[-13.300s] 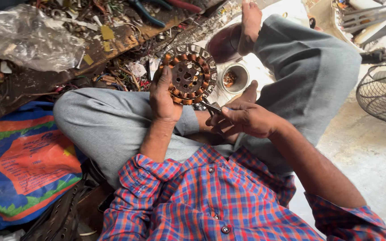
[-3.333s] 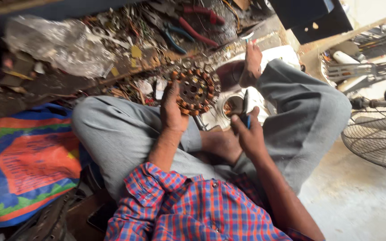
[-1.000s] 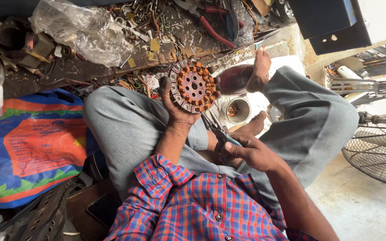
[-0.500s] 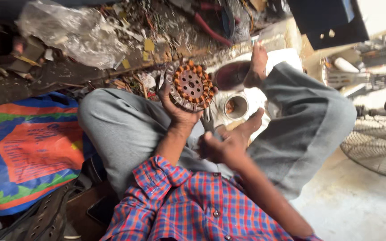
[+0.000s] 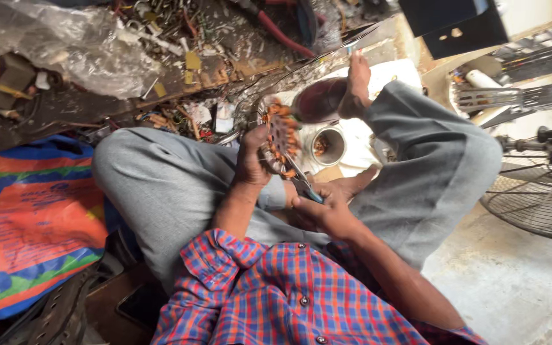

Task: The person uses pliers and a small tool to manipulate and strip wires on a fan motor stator.

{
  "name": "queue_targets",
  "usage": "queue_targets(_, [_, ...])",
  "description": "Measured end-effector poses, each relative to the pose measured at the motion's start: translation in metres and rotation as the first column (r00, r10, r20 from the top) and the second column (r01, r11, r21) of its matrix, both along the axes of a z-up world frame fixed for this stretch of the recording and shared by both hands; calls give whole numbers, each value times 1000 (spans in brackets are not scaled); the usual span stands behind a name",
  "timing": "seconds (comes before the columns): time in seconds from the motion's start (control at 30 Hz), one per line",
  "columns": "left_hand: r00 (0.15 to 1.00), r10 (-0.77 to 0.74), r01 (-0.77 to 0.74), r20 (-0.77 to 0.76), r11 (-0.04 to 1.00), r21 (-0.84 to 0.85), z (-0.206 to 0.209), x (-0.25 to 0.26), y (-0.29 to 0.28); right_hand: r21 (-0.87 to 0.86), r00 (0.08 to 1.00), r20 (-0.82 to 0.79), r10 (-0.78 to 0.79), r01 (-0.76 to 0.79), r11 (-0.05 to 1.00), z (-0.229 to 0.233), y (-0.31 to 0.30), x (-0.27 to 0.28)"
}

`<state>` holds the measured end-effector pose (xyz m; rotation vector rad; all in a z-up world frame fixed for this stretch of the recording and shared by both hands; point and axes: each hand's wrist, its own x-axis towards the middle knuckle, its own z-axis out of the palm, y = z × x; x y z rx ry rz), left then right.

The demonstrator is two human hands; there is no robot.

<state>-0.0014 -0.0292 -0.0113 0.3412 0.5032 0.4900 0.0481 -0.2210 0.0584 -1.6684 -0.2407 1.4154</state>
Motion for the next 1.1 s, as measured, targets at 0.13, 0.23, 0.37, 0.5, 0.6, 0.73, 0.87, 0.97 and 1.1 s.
queue_targets(0.13, [940, 272, 25, -204, 542, 840, -13, 14, 10, -255, 420, 836, 352, -270, 928, -42, -13, 17])
queue_targets(0.23, [954, 232, 19, -192, 589, 808, -27, 13, 19, -551, 251, 766, 592, -219, 806, -76, -41, 80])
queue_targets(0.37, [956, 228, -14, -183, 660, 751, -31, 11, 24, -780, 22, 615, 788, -130, 612, -95, -89, 149])
queue_targets(0.5, [972, 65, 2, -224, 957, 289, -24, 25, 19, -881, 26, 452, 892, -141, 451, -119, -107, 184])
queue_targets(0.6, [964, 80, 4, -253, 950, 313, -30, 28, 18, -975, 105, 170, 980, -124, 183, -140, -108, 189])
queue_targets(0.73, [920, -80, 119, -385, 990, 79, -27, 26, 23, -983, 225, 123, 966, -107, 150, -151, -110, 190])
queue_targets(0.87, [979, -40, 44, -201, 999, 17, -5, 22, 24, -851, 199, 487, 850, -108, 513, -129, -106, 189])
queue_targets(0.97, [984, 181, -177, -2, 961, -213, 10, 23, 23, -563, 560, 616, 555, -180, 807, -77, -80, 168])
queue_targets(1.1, [925, 123, 38, 360, 911, -410, 18, 18, 14, -210, 872, 479, 104, -1, 978, -11, -28, 119])
